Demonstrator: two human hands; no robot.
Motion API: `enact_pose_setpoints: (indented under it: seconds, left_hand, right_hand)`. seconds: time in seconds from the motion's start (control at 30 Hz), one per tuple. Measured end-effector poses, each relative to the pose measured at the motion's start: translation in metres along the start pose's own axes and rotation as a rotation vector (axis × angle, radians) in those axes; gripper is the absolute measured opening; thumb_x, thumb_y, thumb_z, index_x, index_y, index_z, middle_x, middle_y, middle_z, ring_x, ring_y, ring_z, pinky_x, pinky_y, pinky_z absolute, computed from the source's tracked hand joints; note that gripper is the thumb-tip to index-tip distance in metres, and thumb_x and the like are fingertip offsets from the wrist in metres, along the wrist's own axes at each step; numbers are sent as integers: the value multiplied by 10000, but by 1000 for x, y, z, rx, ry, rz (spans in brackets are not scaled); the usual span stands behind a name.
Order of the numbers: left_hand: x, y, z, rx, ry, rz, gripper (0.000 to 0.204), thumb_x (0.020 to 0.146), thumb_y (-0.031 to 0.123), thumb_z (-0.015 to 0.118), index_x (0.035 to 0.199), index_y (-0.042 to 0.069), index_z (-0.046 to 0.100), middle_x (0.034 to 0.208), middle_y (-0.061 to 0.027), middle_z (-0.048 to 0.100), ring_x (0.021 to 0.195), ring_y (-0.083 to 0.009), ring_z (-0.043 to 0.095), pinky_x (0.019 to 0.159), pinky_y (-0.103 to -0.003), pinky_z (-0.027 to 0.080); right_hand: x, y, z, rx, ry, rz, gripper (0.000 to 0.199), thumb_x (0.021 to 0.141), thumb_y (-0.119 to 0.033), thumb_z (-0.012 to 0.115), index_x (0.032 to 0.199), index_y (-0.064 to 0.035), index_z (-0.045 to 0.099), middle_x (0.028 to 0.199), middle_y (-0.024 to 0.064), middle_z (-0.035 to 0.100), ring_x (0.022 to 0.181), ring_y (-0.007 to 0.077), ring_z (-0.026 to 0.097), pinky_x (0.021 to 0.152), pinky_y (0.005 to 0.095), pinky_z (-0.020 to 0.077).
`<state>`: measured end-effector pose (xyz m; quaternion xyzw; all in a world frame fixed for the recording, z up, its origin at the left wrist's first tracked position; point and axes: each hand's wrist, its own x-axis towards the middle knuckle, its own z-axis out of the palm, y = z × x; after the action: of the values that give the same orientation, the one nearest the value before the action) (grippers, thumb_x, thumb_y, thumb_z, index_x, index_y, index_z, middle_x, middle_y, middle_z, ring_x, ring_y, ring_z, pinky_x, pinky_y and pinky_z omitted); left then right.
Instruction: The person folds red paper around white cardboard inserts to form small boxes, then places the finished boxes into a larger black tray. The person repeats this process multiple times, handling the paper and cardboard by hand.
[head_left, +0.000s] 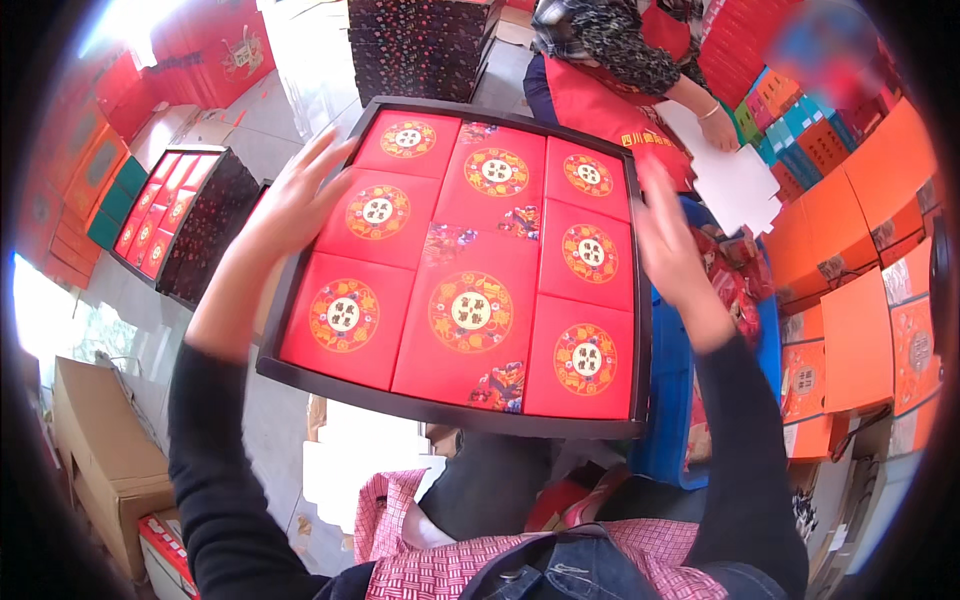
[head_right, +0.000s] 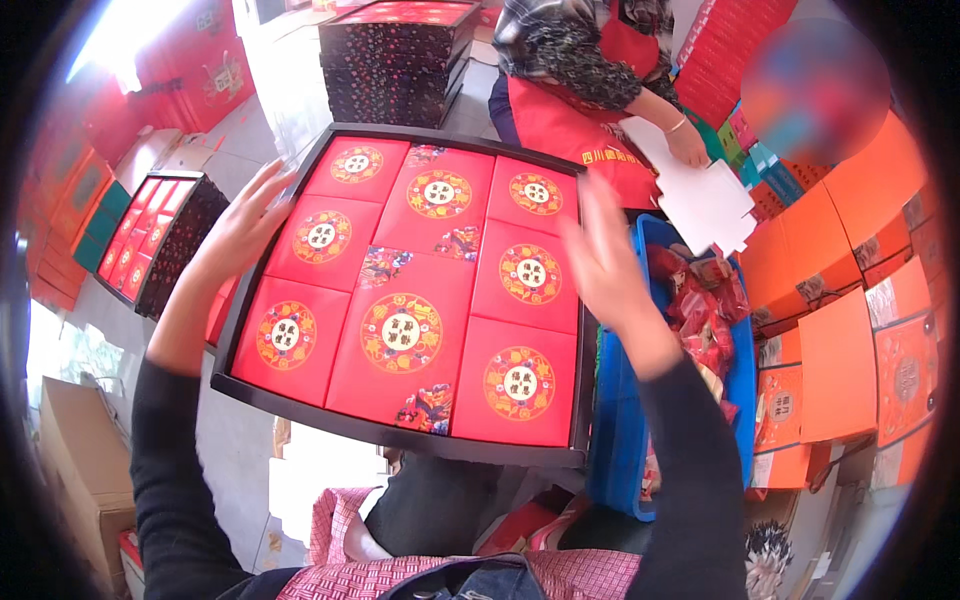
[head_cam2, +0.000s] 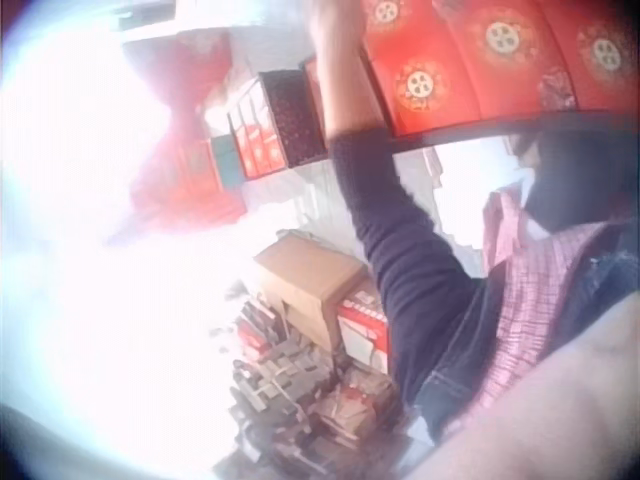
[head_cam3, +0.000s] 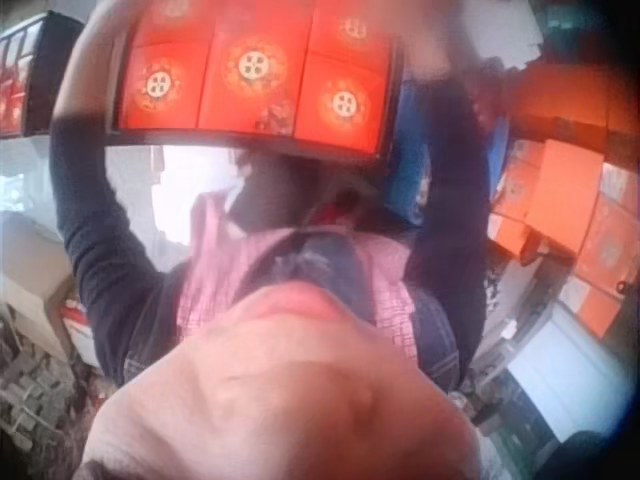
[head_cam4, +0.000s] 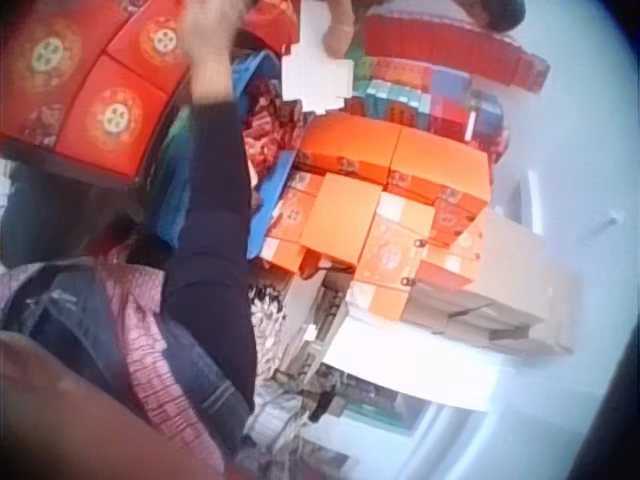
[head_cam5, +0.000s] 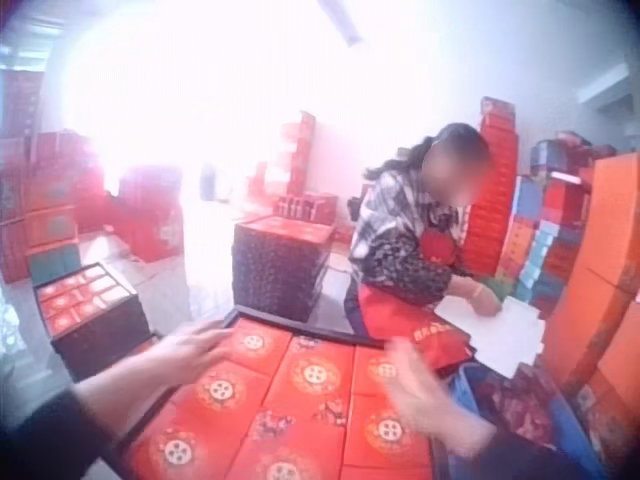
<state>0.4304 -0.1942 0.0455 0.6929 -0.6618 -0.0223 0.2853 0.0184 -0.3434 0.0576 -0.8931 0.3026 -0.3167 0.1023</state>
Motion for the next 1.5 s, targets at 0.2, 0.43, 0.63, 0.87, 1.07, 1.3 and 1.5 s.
enact_pose_setpoints:
  seconds: [0.2, 0.43, 0.63, 0.87, 1.07, 1.3, 1.5]
  left_hand:
    - [-159, 50, -20, 189, -220, -165, 557, 932, 329, 538, 1415, 79, 420, 1540, -165, 252, 1435, -369, 192, 1137, -463, 227]
    - [-36, 129, 27, 111, -77, 68, 658, 943, 524, 455, 1457, 123, 362, 1560, -136, 212, 1453, -316, 153, 1141, -539, 158]
    - [-2, 134, 113, 376, -319, -18, 724, 945, 629, 277, 1512, 181, 233, 1572, -136, 177, 1463, -316, 108, 1161, -526, 104]
    - [-7, 125, 111, 377, -312, -29, 732, 919, 670, 307, 1513, 250, 226, 1578, -141, 139, 1463, -331, 81, 1148, -561, 129]
    - [-22, 47, 70, 112, 242, 395, 471, 944, 368, 527, 1351, 149, 443, 1429, -151, 382, 1352, -339, 297, 1024, -503, 346]
    - [-408, -46, 49, 347, 522, -662, 432, 854, 183, 678, 1188, -42, 520, 1179, -216, 562, 1106, -362, 541, 946, -418, 432]
    - [-507, 60, 165, 146, 21, -911, 727, 673, 251, 829, 1247, -36, 488, 1306, -232, 476, 1238, -383, 436, 1047, -444, 359]
  right_hand:
    - [-156, -74, -23, -34, -207, 281, 613, 960, -220, 493, 1452, 53, 251, 1537, 241, 195, 1442, 377, 156, 1158, 435, 169]
    - [43, -13, 45, -341, -240, 231, 788, 956, -558, 353, 1475, 20, 221, 1561, 192, 171, 1459, 326, 118, 1150, 545, 87]
    - [49, -6, 116, -376, -358, 371, 820, 942, -606, 306, 1494, -11, 189, 1579, 149, 140, 1469, 287, 85, 1139, 592, 30]
    - [-14, -56, 84, -416, -483, 205, 809, 955, -613, 295, 1499, -24, 183, 1570, 193, 124, 1462, 345, 81, 1144, 561, 80]
    - [-21, -8, 55, -558, -327, -262, 576, 977, -302, 433, 1408, 68, 333, 1489, 256, 287, 1386, 381, 276, 1132, 477, 226]
    - [-242, -103, -29, 251, 129, 486, 433, 1022, -169, 375, 1404, 35, 388, 1442, 143, 423, 1331, 254, 403, 1091, 353, 308]
    - [-325, -182, -12, 268, -51, 718, 433, 984, -93, 435, 1400, 15, 386, 1449, 131, 413, 1336, 257, 393, 1094, 356, 293]
